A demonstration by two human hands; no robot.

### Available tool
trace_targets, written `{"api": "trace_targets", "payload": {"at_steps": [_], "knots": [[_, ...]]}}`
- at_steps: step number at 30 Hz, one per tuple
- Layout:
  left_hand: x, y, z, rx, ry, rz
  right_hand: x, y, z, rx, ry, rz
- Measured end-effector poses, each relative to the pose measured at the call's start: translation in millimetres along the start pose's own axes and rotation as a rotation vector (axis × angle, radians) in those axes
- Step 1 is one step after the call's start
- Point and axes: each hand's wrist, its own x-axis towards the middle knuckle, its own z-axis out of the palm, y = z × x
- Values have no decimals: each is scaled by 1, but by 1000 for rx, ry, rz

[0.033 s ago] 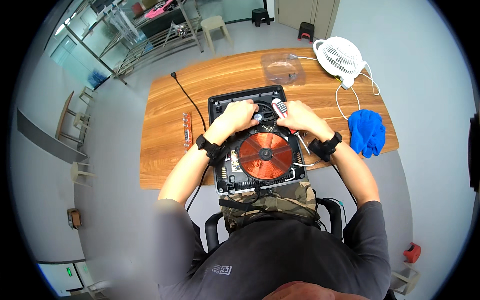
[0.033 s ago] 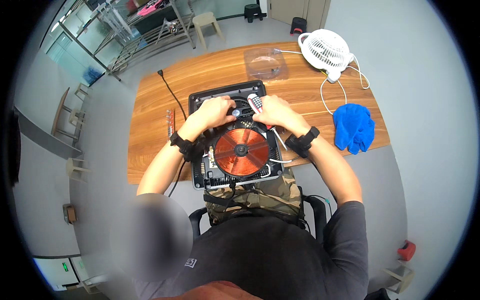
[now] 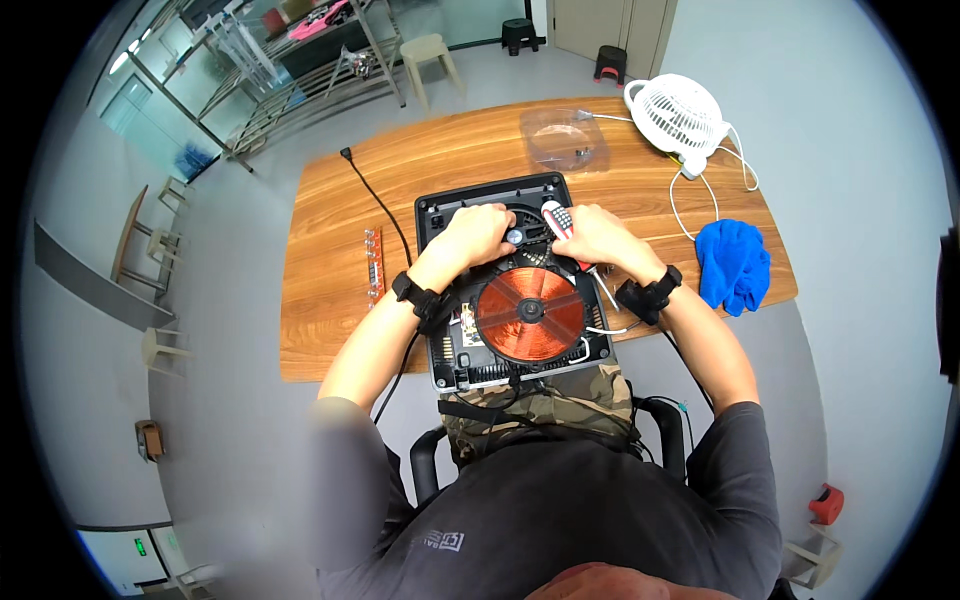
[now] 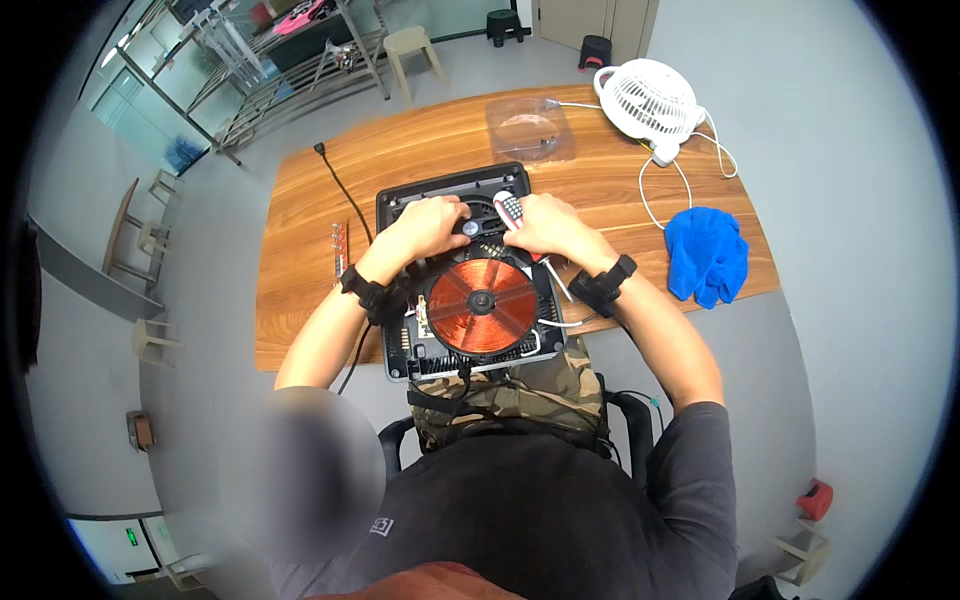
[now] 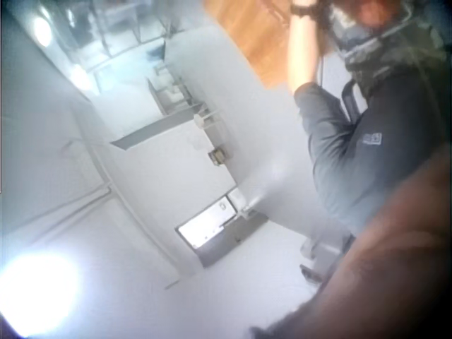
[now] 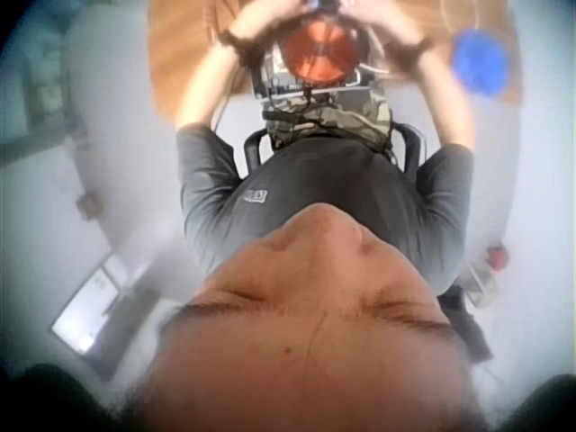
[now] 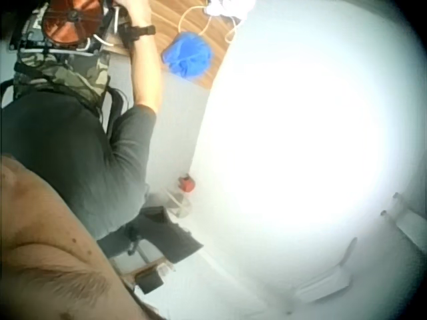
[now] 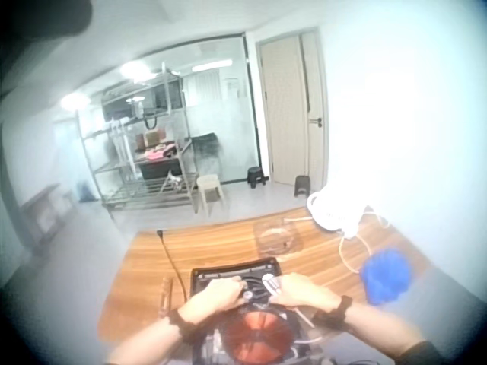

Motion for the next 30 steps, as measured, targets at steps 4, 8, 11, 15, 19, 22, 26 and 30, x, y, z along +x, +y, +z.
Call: {"api": "trace_targets", "payload": {"at_steps": [4,8,11,15,19,22,26,30], "knots": [[4,-2,8,30,-5,2,0,6,9,13,-30,0],[8,-1,3,-15,-55,-41,1,9,13,43,-35,-16],[7,-5,6,-20,-17,0,2,15,14,110,-12,-55],[2,-8,6,-60,74,49,1,13,8,191,25,-73],[-6,-3,-9,-62,162,51,-2,9,0,197,66,-65],[-17,-1,-30,-47,196,27,-9,-2,-12,199,95,-113],[-42,-14,-44,-82,276,-37,-17,-24,-21,159,134,-171],[-80,-40,-50,-254,407,-261,-21,-35,-25,150,115,-159]]}}
